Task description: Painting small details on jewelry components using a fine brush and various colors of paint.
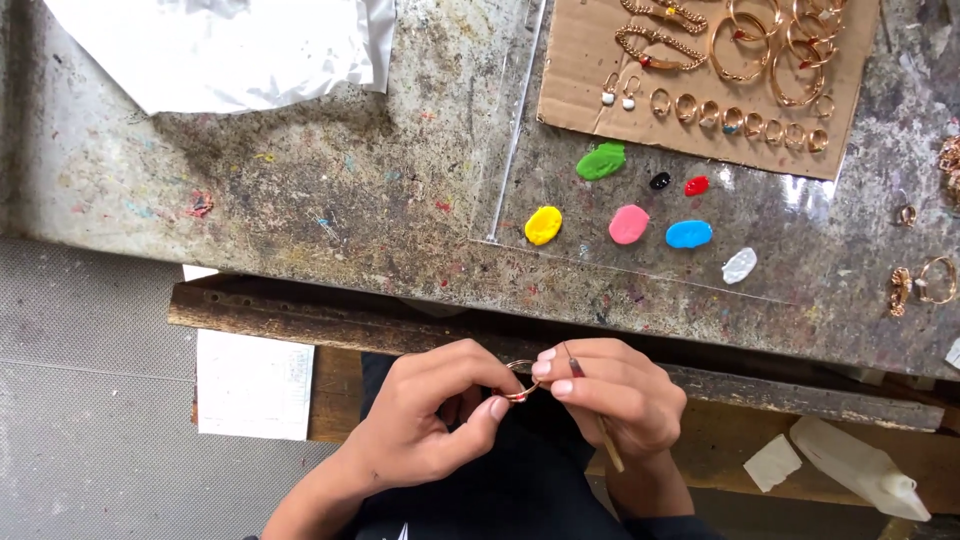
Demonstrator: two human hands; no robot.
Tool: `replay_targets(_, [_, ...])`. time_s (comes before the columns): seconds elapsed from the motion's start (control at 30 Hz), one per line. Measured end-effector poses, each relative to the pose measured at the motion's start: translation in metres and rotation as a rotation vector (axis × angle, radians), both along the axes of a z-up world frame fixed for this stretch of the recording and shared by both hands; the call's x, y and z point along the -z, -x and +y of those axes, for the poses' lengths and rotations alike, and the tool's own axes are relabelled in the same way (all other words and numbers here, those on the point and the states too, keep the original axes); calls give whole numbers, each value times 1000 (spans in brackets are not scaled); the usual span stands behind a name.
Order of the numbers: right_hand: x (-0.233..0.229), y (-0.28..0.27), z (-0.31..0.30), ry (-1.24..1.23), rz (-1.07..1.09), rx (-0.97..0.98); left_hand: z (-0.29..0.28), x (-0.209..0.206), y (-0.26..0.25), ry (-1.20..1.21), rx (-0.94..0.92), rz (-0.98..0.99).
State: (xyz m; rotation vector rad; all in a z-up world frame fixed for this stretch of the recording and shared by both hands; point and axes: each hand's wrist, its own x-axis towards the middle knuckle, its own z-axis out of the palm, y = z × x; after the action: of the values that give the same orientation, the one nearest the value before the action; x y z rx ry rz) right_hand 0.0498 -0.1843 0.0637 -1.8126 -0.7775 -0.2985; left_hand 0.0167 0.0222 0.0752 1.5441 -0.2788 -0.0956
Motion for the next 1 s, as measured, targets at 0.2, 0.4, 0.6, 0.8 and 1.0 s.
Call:
replay_targets(0.2, [-4,-8,-2,1,-84,12,-4,3,3,-10,-54,-27])
replay_targets(0.4, [-7,-27,-37,159,-138,414,-15,21,11,-82,-164,8])
replay_targets(0.6, [-20,-65,-50,187,-135,659,-25,30,11,-92,-275,-6])
replay_targets(0.8, [-30,-81,-54,324,-101,730,-34,31,5,-129,-381,31])
replay_targets(1.0, [-25,-85,-56,378,-57,743,-34,37,7,-174,-393,78])
